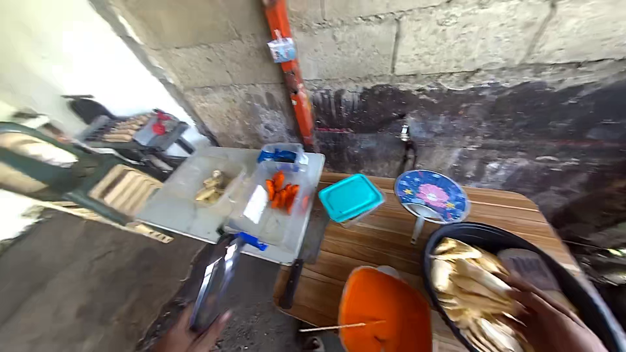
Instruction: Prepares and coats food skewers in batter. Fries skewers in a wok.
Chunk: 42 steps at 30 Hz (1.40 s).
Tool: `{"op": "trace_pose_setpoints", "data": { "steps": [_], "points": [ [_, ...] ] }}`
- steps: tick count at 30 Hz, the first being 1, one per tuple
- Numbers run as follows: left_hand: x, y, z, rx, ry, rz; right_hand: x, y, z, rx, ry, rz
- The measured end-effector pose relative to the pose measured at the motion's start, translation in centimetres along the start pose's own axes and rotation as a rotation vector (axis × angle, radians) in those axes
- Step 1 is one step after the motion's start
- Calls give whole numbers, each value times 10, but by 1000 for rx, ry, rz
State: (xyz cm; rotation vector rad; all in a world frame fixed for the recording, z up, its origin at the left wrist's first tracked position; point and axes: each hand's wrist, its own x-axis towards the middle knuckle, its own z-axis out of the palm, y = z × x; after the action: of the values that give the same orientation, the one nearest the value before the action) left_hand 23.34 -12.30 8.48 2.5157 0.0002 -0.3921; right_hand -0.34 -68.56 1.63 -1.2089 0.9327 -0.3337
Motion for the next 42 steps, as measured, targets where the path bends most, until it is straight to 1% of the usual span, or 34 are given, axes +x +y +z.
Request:
{"op": "trace_pose_setpoints", "data": {
  "steps": [2, 3, 5, 8, 9, 11, 13, 14, 16, 19, 22, 25, 27, 31, 35, 39, 42],
  "points": [
    [37, 27, -6, -63, 18, 83, -21, 13, 33, 54, -53, 27],
    [51, 44, -1, -145, -20, 111, -31, 19, 48, 61, -68, 30],
    [64, 80, 25, -397, -212, 160, -55, 26, 80, 43, -53, 43],
    [63, 116, 85, -671, -617, 161, -84, 22, 131, 49, -106, 52],
    [63, 124, 102, -719, -736, 160, -90, 18, 145, 51, -157, 43],
    [66, 136, 129, -793, -911, 197, -98, 10, 170, 56, -281, 11],
    [73, 139, 141, -887, -1065, 208, -103, 3, 192, 109, -359, 4],
    [77, 138, 142, -916, -1112, 213, -105, 1, 203, 140, -359, 22],
    [80, 133, 136, -901, -1104, 168, -107, 9, 226, 209, -291, 88],
    [85, 118, 119, -777, -988, 46, -107, 38, 255, 285, -211, 126],
    [90, 101, 108, -610, -854, -3, -108, 55, 280, 267, -195, 89],
    [97, 87, 102, -520, -790, 15, -107, 54, 295, 215, -172, 28],
    [102, 85, 96, -528, -799, 19, -105, 50, 304, 236, -155, 3],
    [107, 86, 85, -615, -854, -18, -102, 40, 320, 342, -128, 47],
    [117, 84, 81, -639, -833, 47, -103, 31, 329, 384, -136, 70],
    [125, 93, 68, -652, -978, 63, -103, 27, 328, 403, -170, 58],
    [122, 98, 71, -608, -1011, 81, -105, 21, 329, 347, -149, 70]
  ]
}}
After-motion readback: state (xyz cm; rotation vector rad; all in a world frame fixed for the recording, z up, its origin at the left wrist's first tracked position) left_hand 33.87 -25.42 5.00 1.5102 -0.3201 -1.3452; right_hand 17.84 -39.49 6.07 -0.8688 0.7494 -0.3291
